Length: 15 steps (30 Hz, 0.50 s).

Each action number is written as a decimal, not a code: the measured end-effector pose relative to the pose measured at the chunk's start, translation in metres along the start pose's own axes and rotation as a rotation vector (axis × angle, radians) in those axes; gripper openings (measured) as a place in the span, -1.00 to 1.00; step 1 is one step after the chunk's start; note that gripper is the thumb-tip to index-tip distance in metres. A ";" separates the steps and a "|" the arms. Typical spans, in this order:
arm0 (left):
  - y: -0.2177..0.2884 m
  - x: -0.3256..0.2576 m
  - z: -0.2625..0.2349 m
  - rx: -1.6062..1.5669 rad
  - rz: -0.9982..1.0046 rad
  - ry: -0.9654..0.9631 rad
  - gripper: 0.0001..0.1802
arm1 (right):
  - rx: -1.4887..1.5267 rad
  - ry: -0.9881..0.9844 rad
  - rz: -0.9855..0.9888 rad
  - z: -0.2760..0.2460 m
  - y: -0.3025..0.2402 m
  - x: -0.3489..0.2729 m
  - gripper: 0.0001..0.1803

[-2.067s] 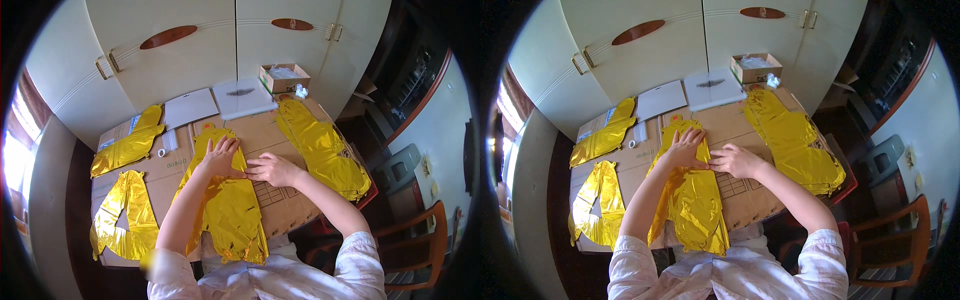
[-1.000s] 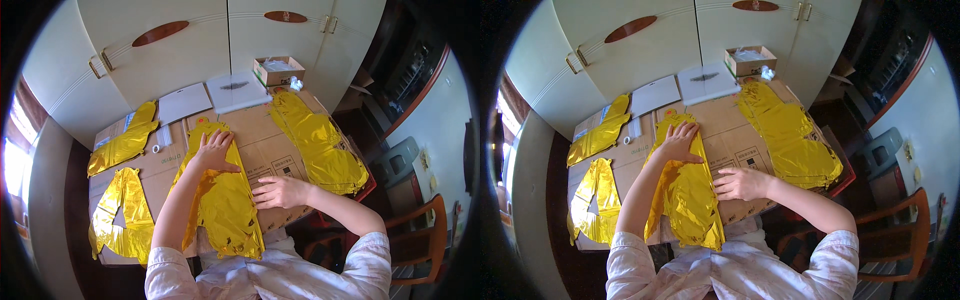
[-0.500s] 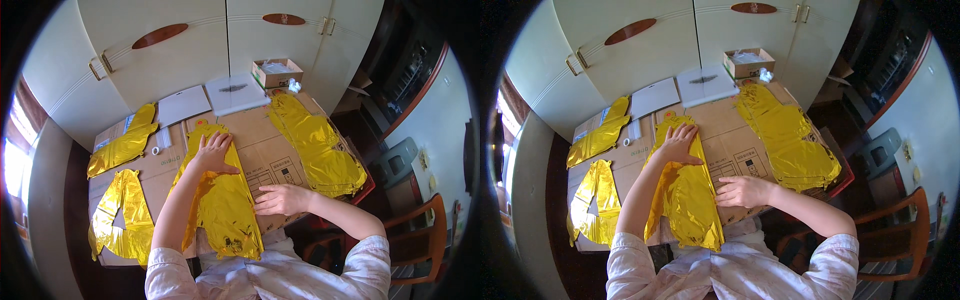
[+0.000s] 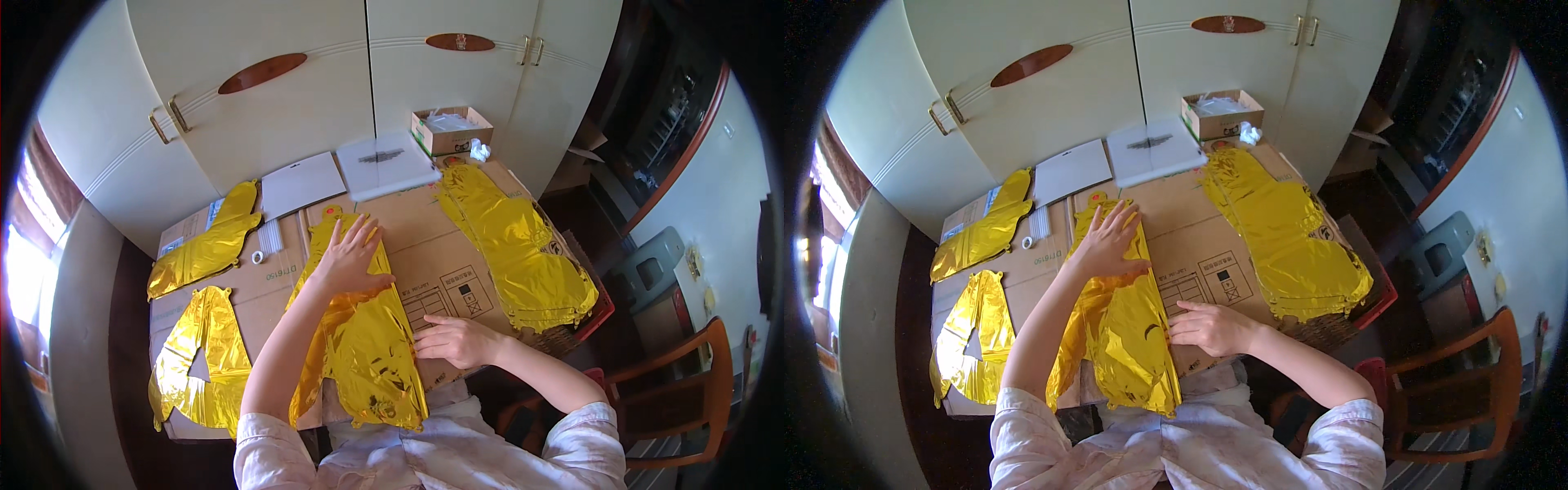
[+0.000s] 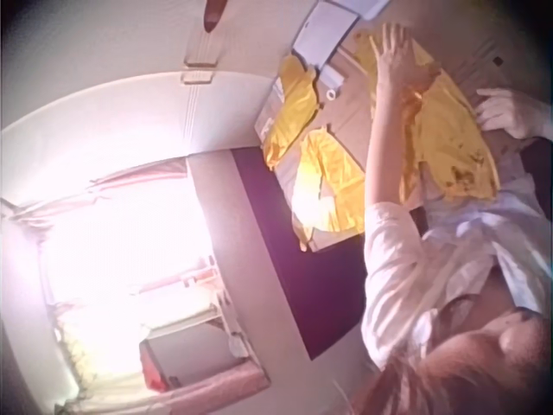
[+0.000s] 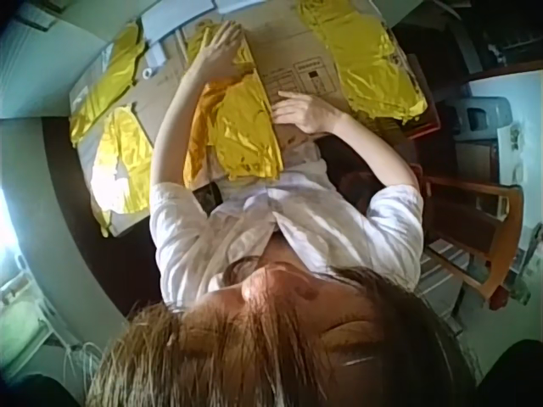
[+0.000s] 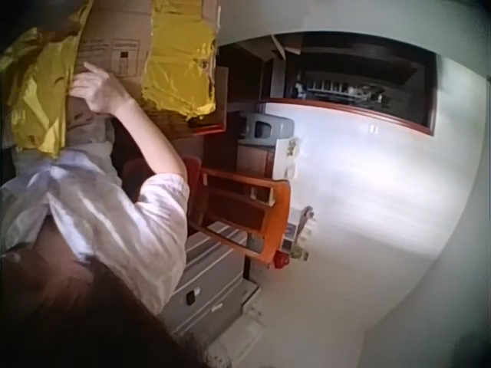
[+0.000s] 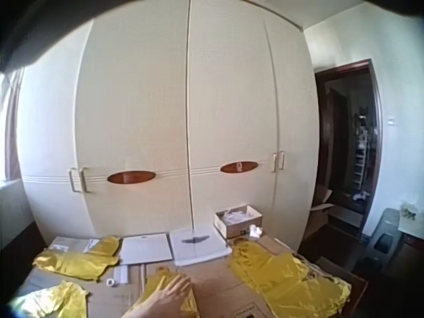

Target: Fold and prepare large gold foil balloons for packaging at a manual workstation.

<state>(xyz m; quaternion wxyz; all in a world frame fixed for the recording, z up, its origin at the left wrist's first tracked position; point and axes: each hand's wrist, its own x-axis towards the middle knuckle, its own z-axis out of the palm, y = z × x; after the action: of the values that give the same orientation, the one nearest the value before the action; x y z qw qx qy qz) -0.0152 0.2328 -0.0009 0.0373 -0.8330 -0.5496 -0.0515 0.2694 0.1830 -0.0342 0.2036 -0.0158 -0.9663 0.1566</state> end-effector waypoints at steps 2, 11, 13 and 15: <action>0.012 -0.012 -0.004 0.056 0.107 0.147 -0.22 | 0.023 0.020 0.020 0.004 -0.002 0.001 -0.70; 0.063 -0.058 -0.002 -0.155 0.250 0.168 -0.68 | 0.054 0.076 0.067 0.003 -0.006 0.005 -0.78; 0.058 -0.053 0.000 -0.133 0.203 0.154 -0.66 | 0.058 0.083 0.061 0.003 -0.006 0.005 -0.78; 0.053 -0.047 0.004 -0.093 0.167 0.153 -0.62 | 0.060 0.083 0.064 0.003 -0.006 0.005 -0.78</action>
<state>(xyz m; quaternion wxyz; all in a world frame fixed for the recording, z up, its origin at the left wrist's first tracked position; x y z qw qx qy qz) 0.0155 0.1692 -0.0111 0.0443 -0.8703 -0.4710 -0.1370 0.2632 0.1763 -0.0331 0.2387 -0.0471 -0.9509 0.1912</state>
